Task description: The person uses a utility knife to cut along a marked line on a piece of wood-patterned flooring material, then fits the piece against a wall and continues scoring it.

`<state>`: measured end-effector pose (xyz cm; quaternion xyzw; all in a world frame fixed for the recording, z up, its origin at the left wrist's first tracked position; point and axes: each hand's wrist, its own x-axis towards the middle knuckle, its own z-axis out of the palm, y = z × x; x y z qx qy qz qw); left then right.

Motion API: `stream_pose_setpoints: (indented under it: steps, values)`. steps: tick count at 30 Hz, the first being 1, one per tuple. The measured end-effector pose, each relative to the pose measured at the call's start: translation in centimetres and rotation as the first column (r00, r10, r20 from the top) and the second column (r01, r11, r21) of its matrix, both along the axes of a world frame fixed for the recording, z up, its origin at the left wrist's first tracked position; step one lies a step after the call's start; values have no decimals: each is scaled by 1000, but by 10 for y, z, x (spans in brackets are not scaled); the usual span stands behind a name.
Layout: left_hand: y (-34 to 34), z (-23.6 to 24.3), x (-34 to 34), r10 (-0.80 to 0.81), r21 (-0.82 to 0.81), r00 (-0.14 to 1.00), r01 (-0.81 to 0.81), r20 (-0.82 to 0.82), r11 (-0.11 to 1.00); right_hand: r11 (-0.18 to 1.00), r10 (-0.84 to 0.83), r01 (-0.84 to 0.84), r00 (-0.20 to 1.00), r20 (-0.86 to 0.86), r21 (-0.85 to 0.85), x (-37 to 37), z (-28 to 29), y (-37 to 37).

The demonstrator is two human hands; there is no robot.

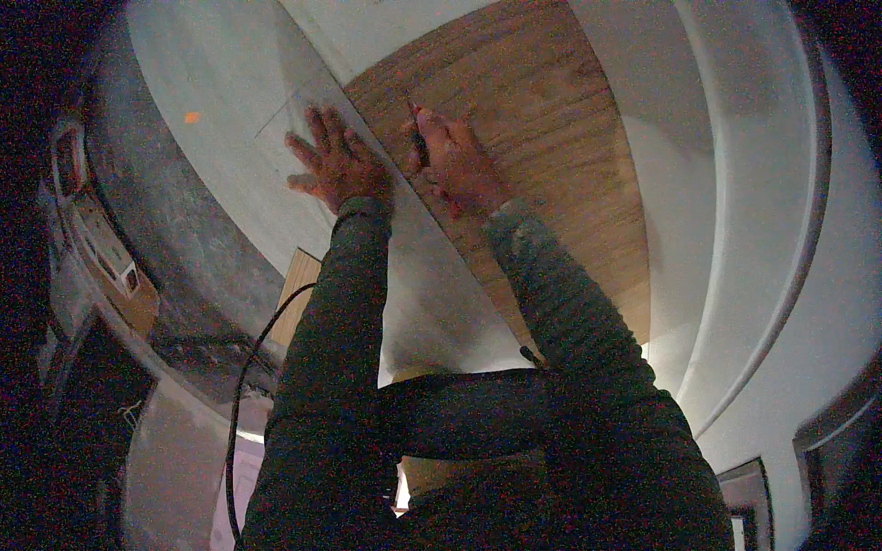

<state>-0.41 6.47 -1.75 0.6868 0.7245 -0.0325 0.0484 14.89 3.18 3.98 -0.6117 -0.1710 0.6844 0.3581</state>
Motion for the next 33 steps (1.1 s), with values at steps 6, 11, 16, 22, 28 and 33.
stream_pose_setpoints:
  steps: [6,11,16,22,28,33]
  values:
    - [-1,-2,-1,-4,4,1000,4,-4,1000,999,30,-30,999,-15,-36,-9,1,16]
    - [-2,-5,-1,-41,-60,984,31,-175,998,942,212,-268,942,262,201,-36,-21,20]
    - [-1,-5,-6,-15,-71,999,13,-39,997,966,178,-226,932,316,121,-51,-27,34]
    - [1,-5,0,-32,-123,992,17,-120,992,937,215,-322,841,496,139,-51,-29,50]
    - [-1,-2,-3,-24,-116,994,12,-108,993,894,134,-382,725,676,233,-53,-19,50]
    - [0,1,-3,-29,-148,999,22,-46,989,811,291,-575,557,778,108,-51,-8,55]
